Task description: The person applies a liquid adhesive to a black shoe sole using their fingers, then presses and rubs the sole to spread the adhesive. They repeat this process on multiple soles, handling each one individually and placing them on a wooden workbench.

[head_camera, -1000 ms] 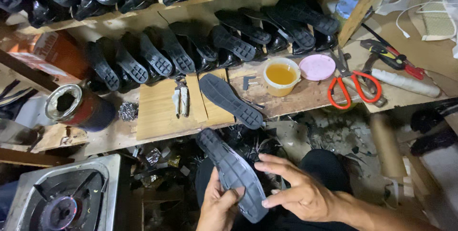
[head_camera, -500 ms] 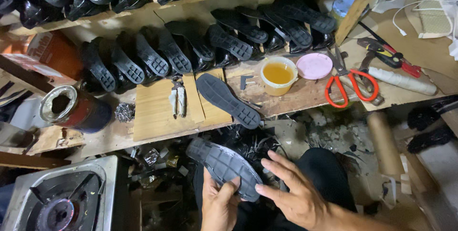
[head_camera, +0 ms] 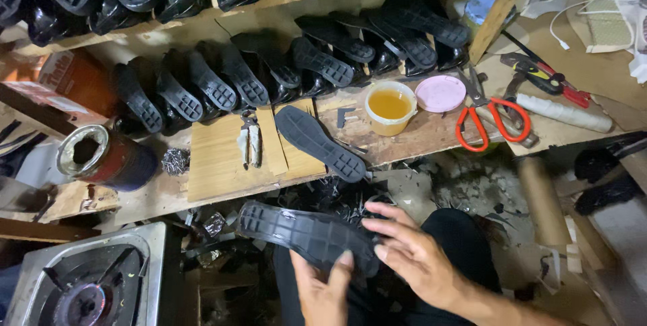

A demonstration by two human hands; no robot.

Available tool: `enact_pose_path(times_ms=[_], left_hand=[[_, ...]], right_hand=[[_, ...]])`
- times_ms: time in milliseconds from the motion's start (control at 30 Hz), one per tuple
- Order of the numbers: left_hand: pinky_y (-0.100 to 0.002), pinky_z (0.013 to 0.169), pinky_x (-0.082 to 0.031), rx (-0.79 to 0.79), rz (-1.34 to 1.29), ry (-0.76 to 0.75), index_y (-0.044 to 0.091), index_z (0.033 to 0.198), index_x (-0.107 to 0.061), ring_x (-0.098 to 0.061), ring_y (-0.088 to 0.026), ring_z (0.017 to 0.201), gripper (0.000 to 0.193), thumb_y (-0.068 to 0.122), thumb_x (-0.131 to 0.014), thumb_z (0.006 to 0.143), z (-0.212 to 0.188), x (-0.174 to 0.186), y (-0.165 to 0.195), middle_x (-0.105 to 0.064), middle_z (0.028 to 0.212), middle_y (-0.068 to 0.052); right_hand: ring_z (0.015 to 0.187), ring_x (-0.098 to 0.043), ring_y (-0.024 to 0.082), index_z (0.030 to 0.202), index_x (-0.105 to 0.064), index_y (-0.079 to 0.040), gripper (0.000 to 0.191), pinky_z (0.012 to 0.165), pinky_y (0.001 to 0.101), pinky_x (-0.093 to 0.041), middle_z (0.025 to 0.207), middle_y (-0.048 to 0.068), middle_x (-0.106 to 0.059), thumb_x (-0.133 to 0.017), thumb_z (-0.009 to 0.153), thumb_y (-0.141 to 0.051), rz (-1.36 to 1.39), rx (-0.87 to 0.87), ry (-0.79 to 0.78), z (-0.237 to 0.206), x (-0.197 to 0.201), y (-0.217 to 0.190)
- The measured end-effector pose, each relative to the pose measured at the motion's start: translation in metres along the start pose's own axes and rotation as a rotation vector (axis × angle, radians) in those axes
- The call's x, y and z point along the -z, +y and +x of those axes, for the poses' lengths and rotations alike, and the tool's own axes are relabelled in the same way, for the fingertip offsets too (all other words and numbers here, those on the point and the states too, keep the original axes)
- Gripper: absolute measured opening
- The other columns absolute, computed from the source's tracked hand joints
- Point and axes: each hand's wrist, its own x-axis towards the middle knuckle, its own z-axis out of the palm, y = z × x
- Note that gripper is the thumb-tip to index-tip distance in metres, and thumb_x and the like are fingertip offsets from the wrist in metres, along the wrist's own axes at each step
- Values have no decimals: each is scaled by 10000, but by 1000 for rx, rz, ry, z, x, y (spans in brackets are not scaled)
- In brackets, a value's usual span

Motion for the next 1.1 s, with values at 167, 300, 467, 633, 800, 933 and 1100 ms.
enact_pose_path(times_ms=[167,300,467,633,800,933,1100], left_hand=[[-496,1139,-468,-32,-398,-591,-30,1479,-408,-549,-382,1365,668,-49,-665,863,0,46,-28,-519,1455,-268],[-574,932,-518,271,-725,-522,-165,1399,-503,-544,-544,1281,500,87,-670,1000,6,87,-50,-467,1453,-464],[-600,1019,-488,284,-1000,-600,26,1481,-382,-516,-509,1331,628,419,-530,1014,-7,70,-54,-376,1505,-368],[-607,1200,-336,255,-896,-634,32,1579,-250,-369,-450,1489,853,662,-320,1009,-28,49,-12,-301,1622,-295],[-599,1290,-217,265,-1127,-749,43,1628,-122,-227,-378,1572,925,728,-281,1027,-29,30,-7,-192,1683,-223],[-575,1309,-131,264,-1186,-713,63,1630,-56,-123,-362,1593,942,716,-324,1006,-22,38,-18,-105,1714,-193],[-584,1301,-118,273,-1163,-671,52,1622,-25,-98,-381,1588,979,707,-388,991,-20,49,-36,-68,1711,-205]], right_hand=[[970,-685,169,1485,-502,-52,663,825,316,-574,1236,181,-629,-615,849,99,352,-83,-108,13,20,-12],[993,-663,150,1427,-521,-30,643,836,301,-574,1300,124,-605,-605,806,116,267,-35,-163,20,37,-27],[993,-628,158,1364,-600,18,614,887,285,-555,1290,102,-530,-560,763,142,47,102,-325,37,25,-39],[1053,-626,156,1318,-634,-5,571,902,289,-551,1306,97,-538,-550,764,107,-149,115,-415,53,18,-53],[1065,-681,194,1202,-698,-70,358,900,321,-583,1337,54,-586,-656,846,-93,-482,48,-318,78,19,-59],[1235,-582,334,1217,-720,-86,423,983,419,-482,1400,156,-559,-745,829,-253,-933,398,101,133,54,-66],[1470,-368,398,1175,-759,-79,539,1123,548,-352,1587,189,-414,-776,792,-458,-1244,423,283,177,88,-77]])
